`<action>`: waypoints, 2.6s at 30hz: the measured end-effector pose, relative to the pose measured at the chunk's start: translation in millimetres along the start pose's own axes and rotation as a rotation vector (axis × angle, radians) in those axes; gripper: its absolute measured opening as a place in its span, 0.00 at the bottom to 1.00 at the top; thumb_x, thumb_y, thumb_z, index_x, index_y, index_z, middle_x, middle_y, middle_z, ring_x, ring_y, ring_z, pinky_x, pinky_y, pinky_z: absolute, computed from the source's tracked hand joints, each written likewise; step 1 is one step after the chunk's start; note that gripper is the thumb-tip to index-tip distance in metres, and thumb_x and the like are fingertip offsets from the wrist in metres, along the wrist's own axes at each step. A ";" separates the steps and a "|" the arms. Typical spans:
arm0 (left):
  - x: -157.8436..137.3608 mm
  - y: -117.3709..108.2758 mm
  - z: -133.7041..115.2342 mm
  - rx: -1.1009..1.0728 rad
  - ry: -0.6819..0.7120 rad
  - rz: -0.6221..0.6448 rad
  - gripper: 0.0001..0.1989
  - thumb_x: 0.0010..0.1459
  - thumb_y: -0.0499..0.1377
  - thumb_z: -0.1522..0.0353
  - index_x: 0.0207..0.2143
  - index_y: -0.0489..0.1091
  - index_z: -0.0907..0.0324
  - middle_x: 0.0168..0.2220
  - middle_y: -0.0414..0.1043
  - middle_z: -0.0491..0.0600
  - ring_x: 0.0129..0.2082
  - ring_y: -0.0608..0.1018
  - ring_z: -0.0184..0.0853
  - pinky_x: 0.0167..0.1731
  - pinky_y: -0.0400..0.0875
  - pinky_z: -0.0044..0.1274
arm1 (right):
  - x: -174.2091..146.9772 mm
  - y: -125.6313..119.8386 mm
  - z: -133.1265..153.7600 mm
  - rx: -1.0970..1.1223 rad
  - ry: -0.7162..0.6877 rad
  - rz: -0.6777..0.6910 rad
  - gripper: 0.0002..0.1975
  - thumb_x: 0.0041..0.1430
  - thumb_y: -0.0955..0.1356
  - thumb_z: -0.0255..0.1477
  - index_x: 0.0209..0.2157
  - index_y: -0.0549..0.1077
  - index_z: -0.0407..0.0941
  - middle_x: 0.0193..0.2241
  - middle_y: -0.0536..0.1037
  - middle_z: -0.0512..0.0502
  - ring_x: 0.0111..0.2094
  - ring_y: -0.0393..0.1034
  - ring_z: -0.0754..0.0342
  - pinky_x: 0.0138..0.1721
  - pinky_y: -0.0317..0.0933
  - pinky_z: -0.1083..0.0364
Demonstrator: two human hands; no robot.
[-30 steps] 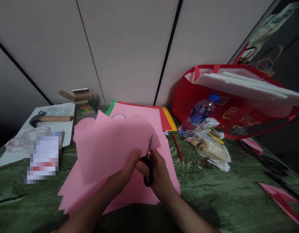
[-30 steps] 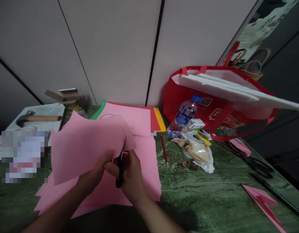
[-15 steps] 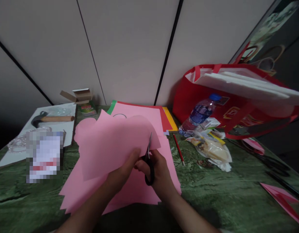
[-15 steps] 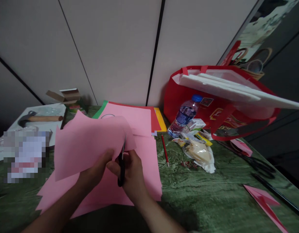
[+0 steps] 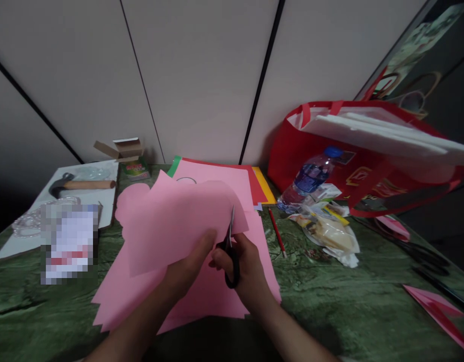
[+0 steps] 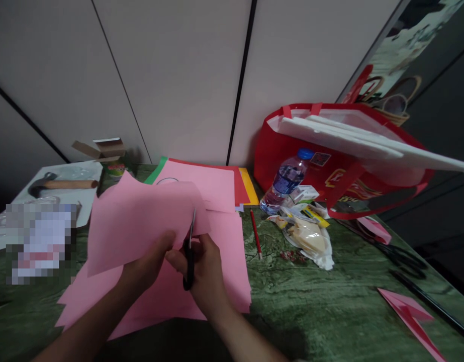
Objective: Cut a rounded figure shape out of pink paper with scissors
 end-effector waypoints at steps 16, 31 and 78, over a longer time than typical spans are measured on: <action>16.4 -2.6 17.0 -0.266 0.036 -0.007 0.16 0.44 0.59 0.55 0.14 0.64 0.55 0.12 0.65 0.43 0.16 0.71 0.34 0.23 0.69 0.28 | -1.9 1.7 -2.0 0.029 0.037 -0.020 0.16 0.43 0.73 0.35 0.29 0.63 0.45 0.16 0.66 0.57 0.18 0.62 0.59 0.21 0.57 0.57; 18.3 -7.5 28.4 -0.337 -0.023 -0.082 0.16 0.43 0.59 0.55 0.18 0.65 0.57 0.17 0.68 0.45 0.21 0.72 0.35 0.22 0.69 0.27 | -3.1 0.7 -6.2 0.039 0.078 -0.026 0.17 0.42 0.73 0.35 0.30 0.65 0.45 0.17 0.67 0.58 0.16 0.63 0.60 0.20 0.59 0.58; 9.6 -9.9 -3.8 -0.178 0.073 -0.022 0.13 0.46 0.61 0.64 0.35 0.72 0.58 0.36 0.77 0.51 0.41 0.77 0.42 0.44 0.71 0.33 | 2.2 0.8 -1.3 0.097 -0.043 0.032 0.20 0.43 0.73 0.31 0.36 0.60 0.47 0.25 0.65 0.55 0.25 0.59 0.57 0.23 0.55 0.58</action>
Point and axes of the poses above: each hand's wrist, its own x-axis towards the middle knuckle, its own y-axis out of the palm, z = x × y, the point moved 9 cm from there along x, towards the middle knuckle
